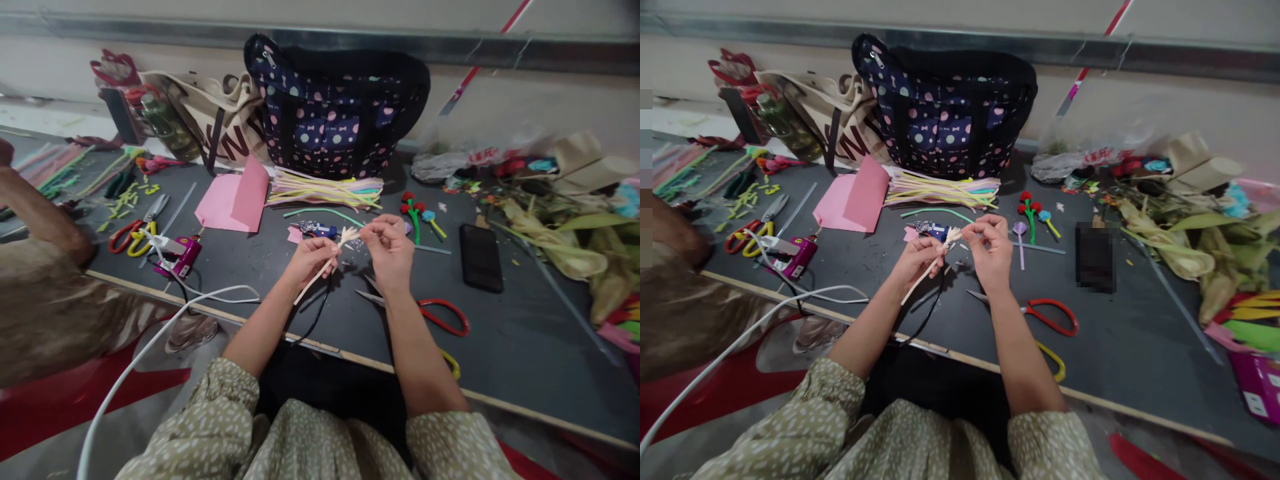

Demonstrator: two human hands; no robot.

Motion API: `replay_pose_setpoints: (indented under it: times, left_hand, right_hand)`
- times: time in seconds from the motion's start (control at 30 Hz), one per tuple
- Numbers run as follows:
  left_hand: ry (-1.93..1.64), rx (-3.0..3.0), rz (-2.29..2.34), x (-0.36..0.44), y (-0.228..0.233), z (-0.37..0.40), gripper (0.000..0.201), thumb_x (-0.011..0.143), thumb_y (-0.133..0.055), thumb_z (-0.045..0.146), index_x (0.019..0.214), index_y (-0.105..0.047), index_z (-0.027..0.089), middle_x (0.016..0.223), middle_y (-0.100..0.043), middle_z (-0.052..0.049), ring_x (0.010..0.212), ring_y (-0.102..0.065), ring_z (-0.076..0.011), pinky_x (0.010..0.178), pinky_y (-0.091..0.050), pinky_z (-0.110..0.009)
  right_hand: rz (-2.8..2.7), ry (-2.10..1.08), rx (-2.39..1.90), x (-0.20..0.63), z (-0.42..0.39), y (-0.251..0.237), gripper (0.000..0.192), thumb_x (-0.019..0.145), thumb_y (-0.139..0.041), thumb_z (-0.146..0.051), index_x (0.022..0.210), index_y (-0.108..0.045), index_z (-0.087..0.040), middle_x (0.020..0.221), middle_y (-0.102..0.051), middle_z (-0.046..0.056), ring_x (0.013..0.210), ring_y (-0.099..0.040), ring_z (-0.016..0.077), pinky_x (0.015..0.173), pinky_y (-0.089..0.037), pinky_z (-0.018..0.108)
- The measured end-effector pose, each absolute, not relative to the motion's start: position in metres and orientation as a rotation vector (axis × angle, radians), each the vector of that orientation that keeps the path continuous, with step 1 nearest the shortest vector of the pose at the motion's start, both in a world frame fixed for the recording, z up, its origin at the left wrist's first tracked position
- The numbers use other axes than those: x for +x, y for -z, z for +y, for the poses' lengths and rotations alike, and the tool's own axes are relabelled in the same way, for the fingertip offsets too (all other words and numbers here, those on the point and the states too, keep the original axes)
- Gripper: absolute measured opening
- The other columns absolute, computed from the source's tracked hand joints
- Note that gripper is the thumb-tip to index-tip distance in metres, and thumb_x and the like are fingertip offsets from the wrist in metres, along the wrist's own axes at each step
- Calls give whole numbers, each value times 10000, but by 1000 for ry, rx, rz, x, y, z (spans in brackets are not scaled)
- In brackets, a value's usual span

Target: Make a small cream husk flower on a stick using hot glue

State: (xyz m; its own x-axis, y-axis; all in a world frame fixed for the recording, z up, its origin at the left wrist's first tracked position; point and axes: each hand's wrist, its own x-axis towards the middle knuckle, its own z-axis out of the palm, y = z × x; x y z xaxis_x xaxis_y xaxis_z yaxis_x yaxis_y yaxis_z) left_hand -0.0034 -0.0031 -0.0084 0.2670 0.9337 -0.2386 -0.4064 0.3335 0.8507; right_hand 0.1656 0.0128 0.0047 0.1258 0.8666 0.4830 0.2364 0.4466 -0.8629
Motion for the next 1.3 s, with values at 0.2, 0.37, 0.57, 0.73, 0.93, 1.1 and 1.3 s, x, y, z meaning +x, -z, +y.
replay_pose_setpoints:
  times: [0.2, 0.37, 0.57, 0.73, 0.93, 1.1, 1.3]
  left_hand:
    - [-1038, 780, 860, -5, 10, -5, 266, 687, -800, 348, 751, -660, 132, 540, -647, 10, 362, -513, -65, 346, -396, -159]
    - [-1078, 824, 898, -3, 11, -7, 291, 698, -797, 385, 768, -648, 145, 541, -633, 19, 368, -496, -59, 358, -382, -159]
    - [-1201, 927, 1006, 0, 14, -9, 260, 713, -783, 371, 741, -639, 155, 545, -608, 36, 390, -475, -45, 394, -376, -161]
    - [-1200, 983, 1030, 1, 13, -10, 232, 726, -767, 349, 737, -638, 156, 544, -604, 39, 391, -466, -43, 403, -363, -166]
    - [-1224, 1044, 1017, 2, 12, -11, 227, 729, -763, 354, 744, -655, 154, 526, -594, 39, 381, -452, -42, 400, -349, -171]
    - [-1224, 1076, 1029, 3, 12, -12, 234, 729, -767, 366, 741, -663, 157, 528, -599, 34, 391, -465, -46, 408, -359, -174]
    - [-1239, 1080, 1014, 3, 11, -13, 232, 728, -772, 366, 741, -673, 158, 527, -598, 31, 391, -464, -46, 407, -358, -177]
  right_hand:
    - [-1476, -550, -1105, 167, 11, -7, 196, 856, -680, -413, 825, -718, -223, 935, -550, 33, 844, -548, 155, 637, -452, 270]
    - [-1510, -541, -1123, 170, 11, -8, 229, 864, -660, -441, 823, -712, -222, 922, -551, 32, 840, -543, 156, 646, -458, 278]
    - [-1473, -580, -1081, 173, 13, -11, 206, 856, -679, -415, 805, -711, -218, 896, -552, 25, 853, -545, 159, 675, -456, 288]
    - [-1480, -586, -1084, 174, 14, -8, 195, 857, -682, -407, 822, -718, -218, 904, -550, 22, 838, -538, 155, 672, -445, 284]
    - [-1480, -611, -1094, 174, 15, -5, 174, 852, -686, -396, 824, -726, -230, 905, -550, 19, 837, -533, 151, 670, -441, 276]
    - [-1506, -606, -1134, 173, 15, -5, 213, 857, -664, -433, 825, -725, -232, 916, -557, 30, 840, -542, 160, 655, -451, 281]
    - [-1517, -616, -1154, 174, 14, -7, 211, 848, -673, -426, 816, -726, -224, 908, -551, 26, 800, -522, 151, 646, -442, 280]
